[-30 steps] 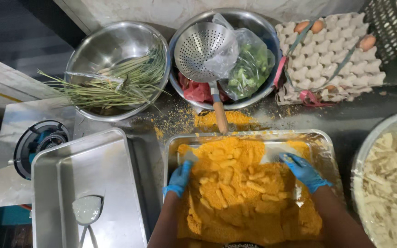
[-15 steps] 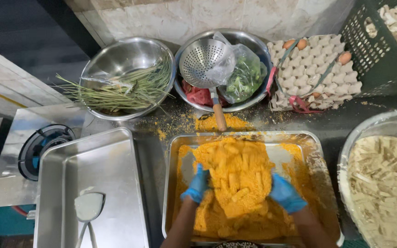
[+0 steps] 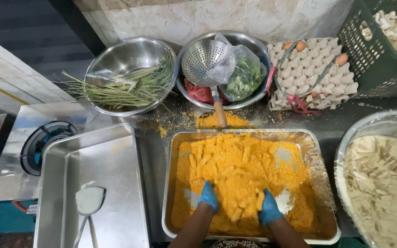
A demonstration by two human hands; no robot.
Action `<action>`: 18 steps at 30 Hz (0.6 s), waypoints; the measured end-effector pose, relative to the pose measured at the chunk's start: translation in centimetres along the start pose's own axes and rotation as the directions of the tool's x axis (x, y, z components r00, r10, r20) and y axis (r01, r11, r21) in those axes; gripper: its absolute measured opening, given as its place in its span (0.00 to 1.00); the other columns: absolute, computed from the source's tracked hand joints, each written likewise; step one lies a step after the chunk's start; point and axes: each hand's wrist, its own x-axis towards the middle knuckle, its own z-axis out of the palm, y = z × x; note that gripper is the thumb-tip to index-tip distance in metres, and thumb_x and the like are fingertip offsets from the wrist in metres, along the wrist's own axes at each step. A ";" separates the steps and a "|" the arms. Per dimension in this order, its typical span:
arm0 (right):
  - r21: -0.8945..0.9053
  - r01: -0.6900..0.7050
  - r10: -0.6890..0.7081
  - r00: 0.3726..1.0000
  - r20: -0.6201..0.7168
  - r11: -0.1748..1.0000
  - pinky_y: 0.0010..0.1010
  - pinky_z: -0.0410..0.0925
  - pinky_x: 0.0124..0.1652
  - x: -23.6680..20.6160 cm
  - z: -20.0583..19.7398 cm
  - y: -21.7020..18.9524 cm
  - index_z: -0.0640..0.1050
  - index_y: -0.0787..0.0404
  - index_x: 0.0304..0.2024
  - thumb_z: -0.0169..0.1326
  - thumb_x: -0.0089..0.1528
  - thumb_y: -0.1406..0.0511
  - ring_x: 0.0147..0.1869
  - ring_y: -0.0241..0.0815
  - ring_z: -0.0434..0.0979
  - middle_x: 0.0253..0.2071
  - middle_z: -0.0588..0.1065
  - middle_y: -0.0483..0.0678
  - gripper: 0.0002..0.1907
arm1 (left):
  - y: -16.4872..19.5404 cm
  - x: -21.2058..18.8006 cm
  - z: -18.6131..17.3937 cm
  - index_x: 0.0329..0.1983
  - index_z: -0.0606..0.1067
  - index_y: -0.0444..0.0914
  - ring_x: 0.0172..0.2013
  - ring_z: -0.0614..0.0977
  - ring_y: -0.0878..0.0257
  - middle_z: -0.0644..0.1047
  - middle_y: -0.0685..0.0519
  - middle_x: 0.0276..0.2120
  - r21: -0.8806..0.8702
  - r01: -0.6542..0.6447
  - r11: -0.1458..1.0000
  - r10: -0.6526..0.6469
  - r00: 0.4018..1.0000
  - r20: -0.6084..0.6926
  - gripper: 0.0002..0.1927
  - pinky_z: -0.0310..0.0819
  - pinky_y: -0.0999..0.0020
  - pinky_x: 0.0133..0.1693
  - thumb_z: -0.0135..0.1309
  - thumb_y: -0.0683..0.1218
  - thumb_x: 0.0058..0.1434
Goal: The person mixes and kneads a thick orange batter in a large metal tray by hand, pressing and folding the mass and occasionally picking up white food pieces from the tray. A second person beside them coats strips of food in a bowl of pale batter.
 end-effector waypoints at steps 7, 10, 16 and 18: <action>-0.358 -0.038 0.028 0.999 -0.032 0.933 0.54 0.67 0.57 1.1 -2.8 -8.1 0.67 0.54 0.69 0.47 0.68 0.46 0.57 0.54 0.73 0.59 0.75 0.46 0.32 | 6.7 -2.3 0.8 0.66 0.71 0.41 0.55 0.75 0.47 0.74 0.44 0.60 0.554 -0.227 0.801 0.306 0.950 -0.054 0.35 0.72 0.51 0.55 0.38 0.68 0.69; -0.778 0.295 -0.367 0.926 0.089 0.555 0.48 0.69 0.55 1.2 -7.6 -11.9 0.76 0.58 0.61 0.49 0.65 0.46 0.56 0.53 0.78 0.55 0.78 0.52 0.30 | 8.5 -5.0 -2.9 0.52 0.78 0.32 0.49 0.82 0.41 0.82 0.35 0.47 0.978 -0.191 0.089 0.729 0.681 0.067 0.37 0.74 0.48 0.52 0.35 0.68 0.68; -0.971 -0.108 -0.379 0.925 -0.020 -0.212 0.44 0.68 0.60 1.4 -13.0 -10.4 0.84 0.64 0.54 0.44 0.67 0.39 0.61 0.59 0.78 0.55 0.80 0.62 0.39 | 6.4 -4.5 -7.5 0.58 0.76 0.34 0.61 0.74 0.41 0.77 0.34 0.56 0.986 0.101 -0.131 0.527 0.849 -0.017 0.40 0.66 0.52 0.63 0.29 0.69 0.70; -0.978 -0.062 -0.188 0.977 -0.100 0.198 0.41 0.64 0.62 1.1 -12.9 -7.9 0.77 0.65 0.59 0.46 0.64 0.39 0.65 0.52 0.74 0.61 0.76 0.58 0.40 | 4.9 -4.4 -8.5 0.65 0.71 0.35 0.67 0.69 0.45 0.73 0.36 0.60 0.993 0.117 0.001 0.453 0.886 -0.105 0.41 0.62 0.56 0.66 0.31 0.71 0.67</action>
